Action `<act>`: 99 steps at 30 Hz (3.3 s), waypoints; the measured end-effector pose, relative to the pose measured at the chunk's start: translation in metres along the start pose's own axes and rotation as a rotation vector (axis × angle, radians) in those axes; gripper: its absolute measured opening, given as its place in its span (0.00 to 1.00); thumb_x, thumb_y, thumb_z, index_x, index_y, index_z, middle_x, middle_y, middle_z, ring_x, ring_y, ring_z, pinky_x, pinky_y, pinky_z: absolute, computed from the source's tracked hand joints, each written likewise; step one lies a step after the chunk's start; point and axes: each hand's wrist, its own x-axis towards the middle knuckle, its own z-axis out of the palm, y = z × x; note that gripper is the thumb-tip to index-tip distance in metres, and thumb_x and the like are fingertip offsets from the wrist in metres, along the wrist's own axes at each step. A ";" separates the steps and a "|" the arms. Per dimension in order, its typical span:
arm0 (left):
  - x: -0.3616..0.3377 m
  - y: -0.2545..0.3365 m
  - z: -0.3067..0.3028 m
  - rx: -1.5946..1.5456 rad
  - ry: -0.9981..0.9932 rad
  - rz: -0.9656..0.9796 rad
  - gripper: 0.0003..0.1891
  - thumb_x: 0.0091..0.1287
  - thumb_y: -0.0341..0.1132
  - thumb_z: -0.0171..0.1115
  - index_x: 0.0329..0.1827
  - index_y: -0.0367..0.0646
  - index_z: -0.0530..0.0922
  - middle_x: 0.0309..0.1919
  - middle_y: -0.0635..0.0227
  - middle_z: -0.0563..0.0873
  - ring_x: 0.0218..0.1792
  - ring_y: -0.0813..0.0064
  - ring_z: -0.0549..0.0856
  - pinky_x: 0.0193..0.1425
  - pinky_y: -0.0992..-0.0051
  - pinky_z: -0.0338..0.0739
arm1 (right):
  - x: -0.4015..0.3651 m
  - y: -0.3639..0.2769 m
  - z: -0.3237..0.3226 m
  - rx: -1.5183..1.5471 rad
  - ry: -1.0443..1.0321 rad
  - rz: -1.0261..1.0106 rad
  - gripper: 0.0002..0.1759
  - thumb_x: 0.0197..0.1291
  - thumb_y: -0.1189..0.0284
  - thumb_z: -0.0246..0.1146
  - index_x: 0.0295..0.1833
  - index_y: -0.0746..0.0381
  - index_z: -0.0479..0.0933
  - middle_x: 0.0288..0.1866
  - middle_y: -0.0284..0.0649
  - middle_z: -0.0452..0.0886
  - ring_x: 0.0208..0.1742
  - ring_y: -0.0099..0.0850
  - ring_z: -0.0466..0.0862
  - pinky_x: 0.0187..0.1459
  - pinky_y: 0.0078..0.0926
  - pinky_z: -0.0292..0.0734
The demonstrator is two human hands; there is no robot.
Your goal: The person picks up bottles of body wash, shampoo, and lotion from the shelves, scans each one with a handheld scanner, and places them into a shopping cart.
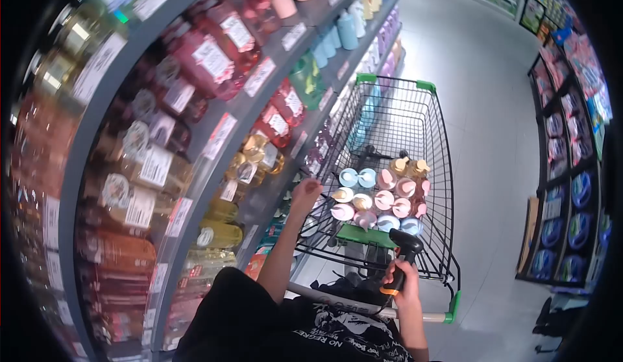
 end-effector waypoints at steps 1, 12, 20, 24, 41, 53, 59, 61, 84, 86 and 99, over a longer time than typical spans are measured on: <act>-0.013 -0.005 -0.020 -0.021 0.120 -0.031 0.08 0.61 0.30 0.66 0.41 0.39 0.79 0.37 0.63 0.86 0.40 0.74 0.86 0.46 0.75 0.79 | -0.001 -0.001 0.001 -0.003 -0.002 -0.018 0.11 0.56 0.74 0.58 0.45 0.63 0.69 0.24 0.38 0.72 0.18 0.28 0.71 0.24 0.29 0.72; -0.091 -0.041 -0.068 -0.187 0.175 0.038 0.09 0.62 0.29 0.63 0.44 0.39 0.78 0.35 0.65 0.86 0.38 0.78 0.85 0.40 0.77 0.79 | 0.012 -0.001 0.024 -0.387 -0.091 -0.014 0.11 0.54 0.72 0.59 0.42 0.63 0.68 0.25 0.38 0.73 0.19 0.27 0.72 0.22 0.30 0.76; -0.108 0.010 -0.075 -0.422 0.126 -0.265 0.12 0.61 0.29 0.62 0.47 0.39 0.77 0.37 0.68 0.85 0.38 0.79 0.84 0.39 0.76 0.79 | 0.010 -0.002 0.014 -0.534 -0.122 -0.114 0.10 0.57 0.71 0.58 0.38 0.66 0.69 0.25 0.42 0.75 0.20 0.29 0.73 0.24 0.29 0.76; -0.105 -0.002 -0.070 -0.344 0.132 -0.166 0.11 0.59 0.28 0.63 0.45 0.38 0.78 0.36 0.65 0.86 0.39 0.76 0.85 0.42 0.75 0.79 | 0.007 0.002 0.016 -0.573 -0.106 -0.147 0.09 0.57 0.72 0.58 0.38 0.66 0.69 0.25 0.42 0.75 0.21 0.29 0.74 0.24 0.30 0.77; -0.155 0.035 -0.069 0.433 0.113 0.106 0.09 0.59 0.28 0.58 0.43 0.42 0.77 0.31 0.55 0.85 0.35 0.52 0.85 0.38 0.60 0.78 | 0.004 0.020 0.007 -0.591 -0.071 -0.260 0.09 0.57 0.71 0.57 0.39 0.64 0.69 0.25 0.38 0.74 0.19 0.25 0.72 0.23 0.25 0.75; -0.191 0.030 -0.086 0.455 0.153 0.114 0.08 0.59 0.29 0.59 0.42 0.44 0.76 0.35 0.59 0.85 0.36 0.52 0.85 0.39 0.56 0.79 | -0.022 0.048 0.001 -0.602 -0.068 -0.255 0.10 0.58 0.70 0.58 0.41 0.65 0.68 0.25 0.39 0.74 0.18 0.27 0.72 0.23 0.28 0.75; -0.201 0.020 -0.102 0.329 0.164 0.072 0.07 0.60 0.29 0.59 0.41 0.43 0.76 0.35 0.54 0.85 0.37 0.48 0.84 0.38 0.56 0.78 | -0.034 0.069 0.004 -0.601 -0.063 -0.235 0.10 0.58 0.72 0.58 0.39 0.66 0.67 0.25 0.41 0.74 0.18 0.27 0.73 0.23 0.29 0.76; -0.204 0.014 -0.108 0.293 0.187 0.102 0.06 0.60 0.29 0.60 0.40 0.43 0.77 0.32 0.52 0.85 0.35 0.47 0.84 0.36 0.56 0.77 | -0.041 0.075 0.008 -0.614 -0.047 -0.227 0.09 0.57 0.72 0.59 0.37 0.66 0.68 0.24 0.42 0.75 0.18 0.28 0.73 0.23 0.30 0.77; -0.205 0.234 -0.307 0.249 1.152 0.748 0.14 0.57 0.29 0.62 0.44 0.29 0.75 0.39 0.50 0.82 0.41 0.57 0.84 0.49 0.64 0.76 | -0.072 0.126 -0.003 -0.713 -0.161 -0.232 0.13 0.55 0.73 0.59 0.41 0.70 0.68 0.28 0.42 0.75 0.18 0.28 0.77 0.22 0.27 0.79; -0.196 0.267 -0.335 0.358 1.163 0.453 0.20 0.58 0.40 0.62 0.40 0.25 0.79 0.36 0.43 0.84 0.42 0.52 0.84 0.51 0.64 0.74 | -0.074 0.129 -0.004 -0.736 -0.157 -0.234 0.12 0.55 0.72 0.60 0.41 0.69 0.68 0.29 0.42 0.76 0.18 0.28 0.77 0.20 0.26 0.77; -0.169 0.299 -0.290 0.201 1.299 0.421 0.21 0.60 0.48 0.64 0.34 0.34 0.78 0.32 0.49 0.86 0.37 0.47 0.86 0.47 0.50 0.75 | -0.082 0.140 -0.003 -0.640 -0.184 -0.188 0.13 0.55 0.74 0.60 0.44 0.69 0.67 0.31 0.44 0.75 0.19 0.30 0.78 0.18 0.31 0.79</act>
